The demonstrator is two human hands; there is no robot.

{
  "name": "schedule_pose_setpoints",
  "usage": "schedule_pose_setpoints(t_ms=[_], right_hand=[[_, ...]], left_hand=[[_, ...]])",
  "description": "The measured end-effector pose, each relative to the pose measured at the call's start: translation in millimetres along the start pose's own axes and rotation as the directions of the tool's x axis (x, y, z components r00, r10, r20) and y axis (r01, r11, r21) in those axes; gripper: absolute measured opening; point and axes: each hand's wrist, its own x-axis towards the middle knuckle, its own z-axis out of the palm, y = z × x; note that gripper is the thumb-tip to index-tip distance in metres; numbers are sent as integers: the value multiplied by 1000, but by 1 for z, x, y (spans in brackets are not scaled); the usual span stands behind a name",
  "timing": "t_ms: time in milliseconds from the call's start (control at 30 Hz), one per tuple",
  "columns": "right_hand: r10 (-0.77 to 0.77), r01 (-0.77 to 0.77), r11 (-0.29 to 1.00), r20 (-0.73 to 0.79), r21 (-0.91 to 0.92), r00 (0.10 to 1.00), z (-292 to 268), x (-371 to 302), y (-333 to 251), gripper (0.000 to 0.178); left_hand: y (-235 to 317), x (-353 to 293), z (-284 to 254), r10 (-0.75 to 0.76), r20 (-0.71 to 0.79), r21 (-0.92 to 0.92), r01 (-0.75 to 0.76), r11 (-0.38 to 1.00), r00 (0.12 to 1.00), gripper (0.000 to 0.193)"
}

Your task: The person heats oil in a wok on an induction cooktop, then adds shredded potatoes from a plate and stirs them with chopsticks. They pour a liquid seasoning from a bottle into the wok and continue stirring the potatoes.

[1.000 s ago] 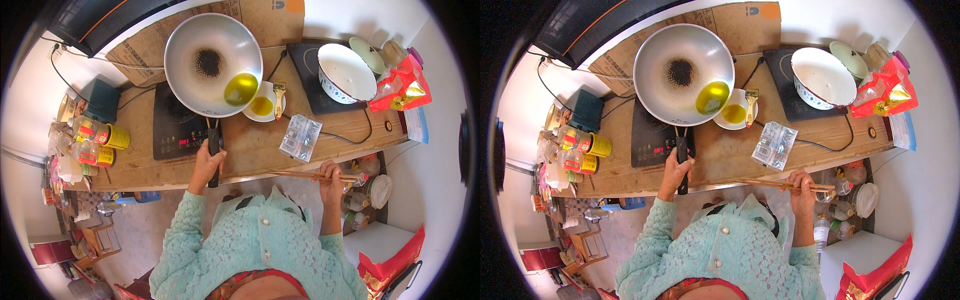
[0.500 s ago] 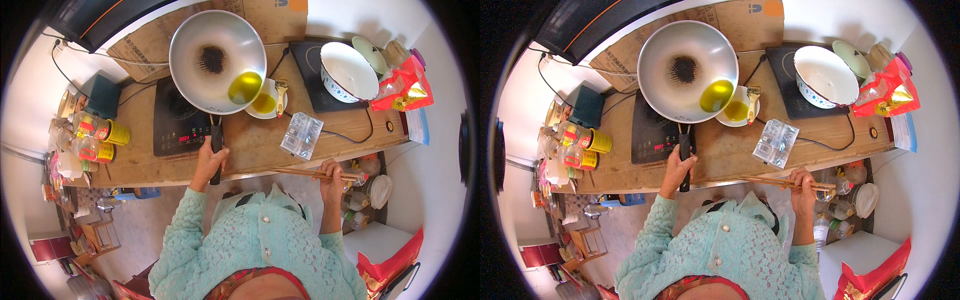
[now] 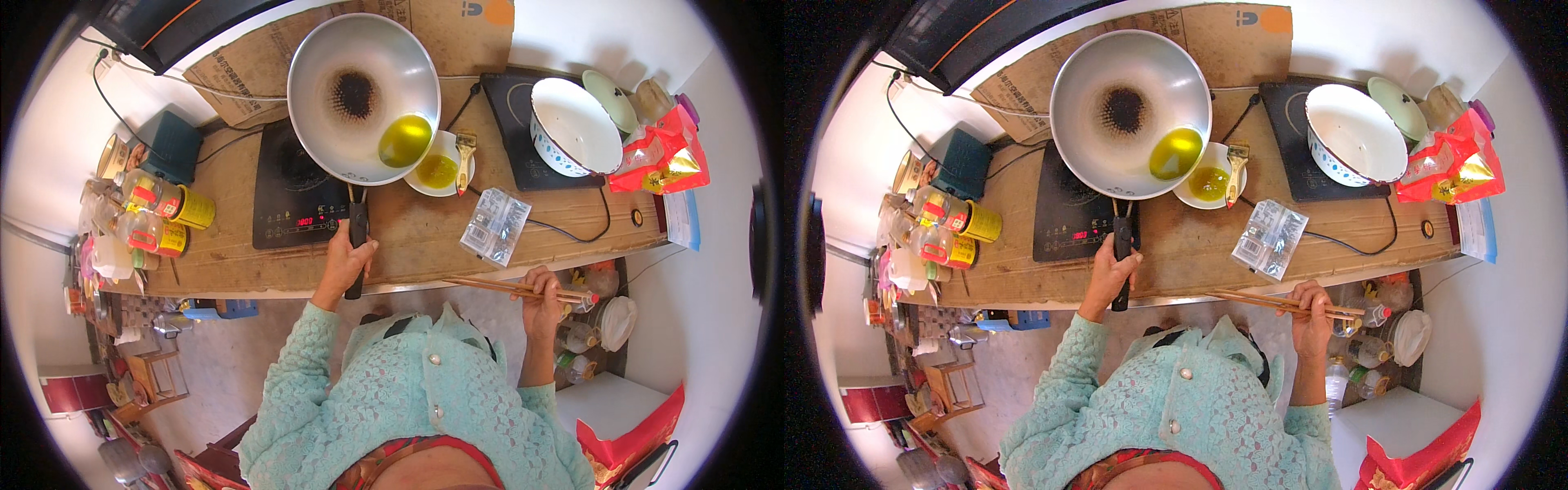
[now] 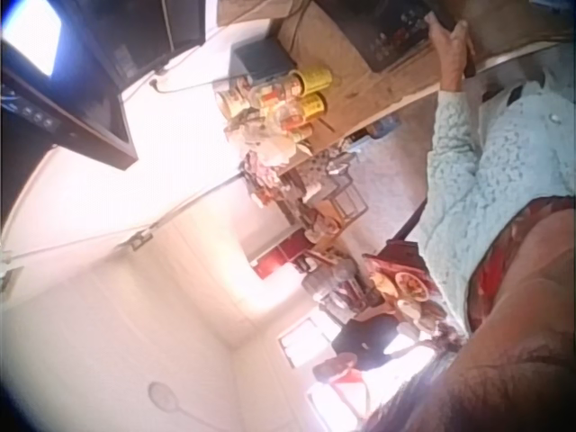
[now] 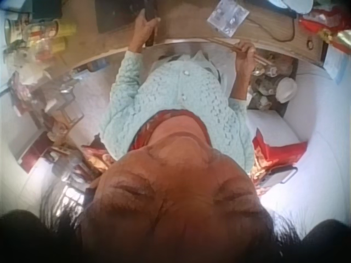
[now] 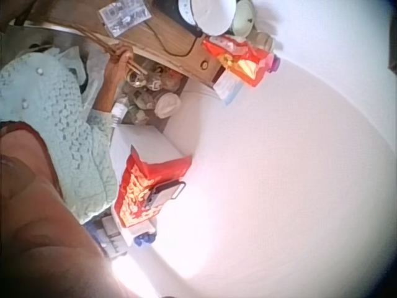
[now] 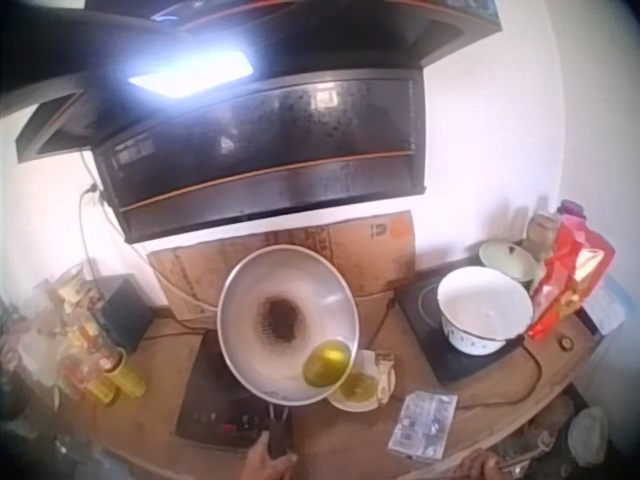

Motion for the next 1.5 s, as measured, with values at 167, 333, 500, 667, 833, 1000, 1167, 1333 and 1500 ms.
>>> schedule_pose_setpoints(t_ms=[167, 333, 500, 667, 833, 1000, 1167, 1333, 1500], right_hand=[[-3, 3, 1000, 6, -2, 1000, 0, -1, 0, 37], [-4, 4, 1000, 13, -8, 1000, 1, -1, 0, 37], [8, -8, 1000, 16, -5, 1000, 1, 0, -1, 37], [19, -19, 1000, 22, 8, 1000, -2, 1, 0, 36], [16, -17, 1000, 38, 5, 999, -2, 2, 0, 36], [19, -20, 1000, 28, 9, 999, -2, 2, 0, 35], [2, -3, 1000, 20, 9, 1000, -2, 1, 1, 35], [13, -13, 1000, 20, 18, 1000, -3, 1, 1, 34], [18, -18, 1000, 24, 12, 1000, -4, 1, 0, 35]], left_hand=[[-4, 1, -3, -15, 17, 27, 15, 1000, 1000, 28], [1, -1, 2, 29, -5, 10, -29, 1000, 1000, 21], [3, -3, 3, 8, -11, 22, -8, 1000, 1000, 22], [2, -3, 4, 13, 0, 18, -13, 1000, 1000, 22], [1, -3, 4, 5, -3, 7, -5, 1000, 1000, 21], [0, -3, 4, 11, 12, -6, -11, 1000, 1000, 20], [-10, -1, 1, -2, 44, 17, 1, 1000, 999, 29], [-10, -1, 3, -17, 33, 27, 17, 999, 999, 29], [-5, -2, 8, 9, -4, 13, -9, 1000, 1000, 21]])
